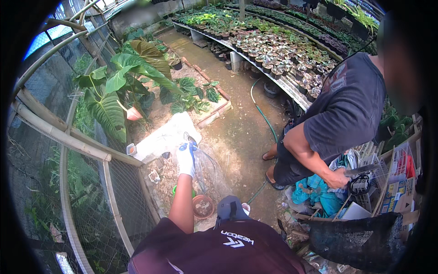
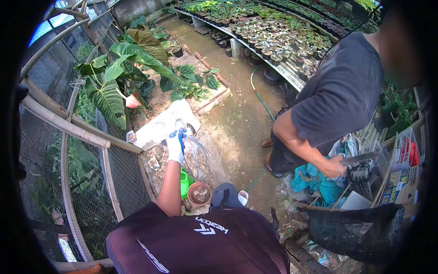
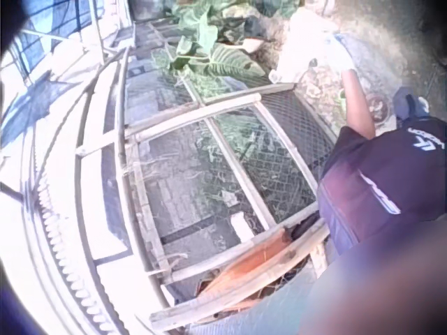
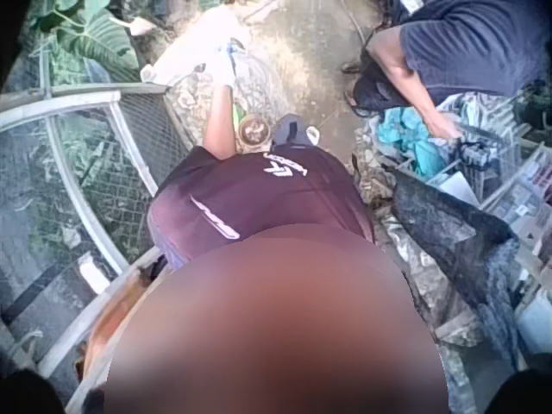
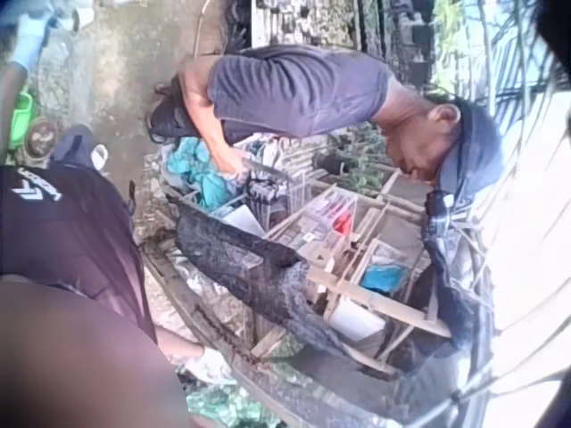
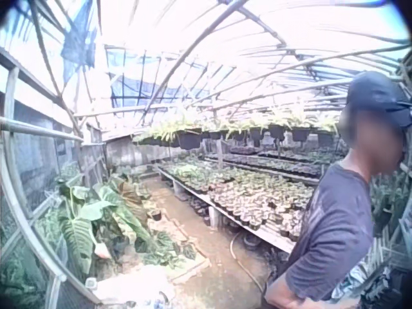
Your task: The person walks through a greenhouse, then sits on the ground to cut a coil of wire into short pieces using pliers. They then thread each wire piece onto a thin wooden stick, repeating the process multiple times.
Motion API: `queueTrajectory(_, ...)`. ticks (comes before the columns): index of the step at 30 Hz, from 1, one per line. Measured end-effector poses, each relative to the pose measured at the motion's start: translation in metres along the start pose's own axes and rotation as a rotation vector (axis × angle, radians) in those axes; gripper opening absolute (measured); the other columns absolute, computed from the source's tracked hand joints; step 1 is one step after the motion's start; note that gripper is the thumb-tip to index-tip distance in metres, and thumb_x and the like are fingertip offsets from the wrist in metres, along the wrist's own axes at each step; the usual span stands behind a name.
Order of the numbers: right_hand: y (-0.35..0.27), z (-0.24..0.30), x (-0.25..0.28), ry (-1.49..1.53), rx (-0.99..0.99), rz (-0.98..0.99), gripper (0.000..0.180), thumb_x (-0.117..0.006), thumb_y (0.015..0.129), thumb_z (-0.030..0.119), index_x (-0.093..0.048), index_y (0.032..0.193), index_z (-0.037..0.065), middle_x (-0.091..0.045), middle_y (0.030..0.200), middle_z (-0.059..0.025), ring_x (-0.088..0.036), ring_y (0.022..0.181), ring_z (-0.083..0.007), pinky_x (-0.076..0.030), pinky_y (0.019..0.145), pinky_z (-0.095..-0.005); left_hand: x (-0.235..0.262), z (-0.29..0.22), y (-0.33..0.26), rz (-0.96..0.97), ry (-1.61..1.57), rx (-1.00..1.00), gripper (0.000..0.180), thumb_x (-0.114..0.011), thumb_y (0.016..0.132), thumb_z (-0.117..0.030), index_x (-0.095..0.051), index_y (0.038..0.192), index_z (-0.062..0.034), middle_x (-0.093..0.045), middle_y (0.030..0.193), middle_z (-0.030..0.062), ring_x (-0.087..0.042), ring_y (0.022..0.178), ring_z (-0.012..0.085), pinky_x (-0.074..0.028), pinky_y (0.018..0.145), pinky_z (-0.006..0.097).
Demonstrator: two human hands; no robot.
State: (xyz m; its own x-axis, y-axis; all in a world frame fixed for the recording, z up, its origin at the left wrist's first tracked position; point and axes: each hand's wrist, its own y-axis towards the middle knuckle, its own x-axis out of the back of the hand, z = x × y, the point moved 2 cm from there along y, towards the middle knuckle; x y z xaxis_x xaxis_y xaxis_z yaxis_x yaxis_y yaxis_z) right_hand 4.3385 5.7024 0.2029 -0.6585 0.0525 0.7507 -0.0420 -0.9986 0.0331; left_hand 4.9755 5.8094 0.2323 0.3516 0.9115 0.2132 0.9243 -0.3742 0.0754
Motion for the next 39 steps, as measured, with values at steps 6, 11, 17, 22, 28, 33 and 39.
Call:
queueTrajectory(6, 0.083, 0.056, -0.137, 0.143, -0.293, 0.473, 0.042, -0.054, 0.102, 0.035, -0.067, 0.128, 0.006, -0.074, 0.112, -0.0215, -0.072, 0.098, -0.0355, -0.058, 0.08, -0.0491, -0.111, -0.019, 0.109, 0.022, -0.555, 0.2, 0.019, -0.069, 0.101, -0.015, -0.07, 0.088, 0.0, -0.067, 0.078, 0.0042, -0.054, 0.062, 0.0113, -0.043, 0.055, 0.025)
queueTrajectory(11, 0.13, 0.05, -0.232, 0.258, -0.639, 0.624, 0.042, -0.054, 0.101, 0.036, -0.066, 0.13, 0.007, -0.074, 0.113, -0.021, -0.072, 0.098, -0.0351, -0.058, 0.08, -0.0491, -0.215, -0.045, 0.196, 0.154, -0.525, 0.143, 0.017, -0.067, 0.1, -0.011, -0.074, 0.104, 0.0044, -0.072, 0.083, 0.0052, -0.06, 0.072, 0.0118, -0.047, 0.068, 0.027)
queueTrajectory(17, 0.099, 0.061, -0.298, 0.441, -1.069, 0.501, 0.043, -0.054, 0.101, 0.037, -0.064, 0.131, 0.009, -0.073, 0.113, -0.0204, -0.072, 0.098, -0.0345, -0.059, 0.079, -0.0491, -0.323, -0.051, 0.343, 0.403, -0.538, 0.285, 0.019, -0.07, 0.099, -0.025, -0.075, 0.098, -0.0073, -0.067, 0.083, 0.0014, -0.057, 0.072, 0.0116, -0.05, 0.065, 0.032)
queueTrajectory(22, 0.022, 0.105, -0.303, 0.7, -1.411, 0.164, 0.044, -0.055, 0.101, 0.038, -0.063, 0.133, 0.01, -0.073, 0.114, -0.0199, -0.072, 0.099, -0.0341, -0.059, 0.079, -0.0491, -0.404, -0.109, 0.418, 0.48, -0.204, 0.126, 0.03, -0.062, 0.102, -0.029, -0.076, 0.106, -0.0023, -0.063, 0.083, -0.0003, -0.052, 0.076, 0.0106, -0.042, 0.067, 0.031)
queueTrajectory(28, 0.02, 0.1, -0.306, 0.883, -1.622, -0.466, 0.043, -0.049, 0.103, 0.042, -0.057, 0.134, 0.014, -0.073, 0.112, -0.0167, -0.071, 0.092, -0.0346, -0.056, 0.077, -0.0501, -0.513, -0.119, 0.438, 0.536, -0.277, 0.14, 0.029, -0.066, 0.099, -0.034, -0.075, 0.111, -0.0087, -0.059, 0.082, -0.003, -0.046, 0.066, 0.0099, -0.029, 0.055, 0.029)
queueTrajectory(33, 0.067, 0.083, -0.342, 0.82, -1.589, -0.117, 0.044, -0.047, 0.107, 0.044, -0.068, 0.123, 0.009, -0.077, 0.102, -0.0145, -0.076, 0.078, -0.0315, -0.059, 0.065, -0.0458, -0.583, -0.084, 0.416, 0.54, -0.212, 0.181, 0.029, -0.067, 0.099, -0.036, -0.072, 0.104, -0.0085, -0.049, 0.077, -0.0058, -0.037, 0.061, 0.0077, -0.026, 0.054, 0.027)
queueTrajectory(39, 0.07, 0.099, -0.39, 0.669, -1.603, -0.105, 0.047, -0.052, 0.104, 0.046, -0.073, 0.114, 0.005, -0.077, 0.1, -0.0169, -0.075, 0.078, -0.0302, -0.06, 0.068, -0.0439, -0.627, -0.118, 0.367, 0.676, -0.174, -0.004, 0.032, -0.064, 0.1, -0.04, -0.07, 0.096, -0.0092, -0.035, 0.069, -0.0082, -0.029, 0.055, 0.0063, -0.019, 0.051, 0.026)
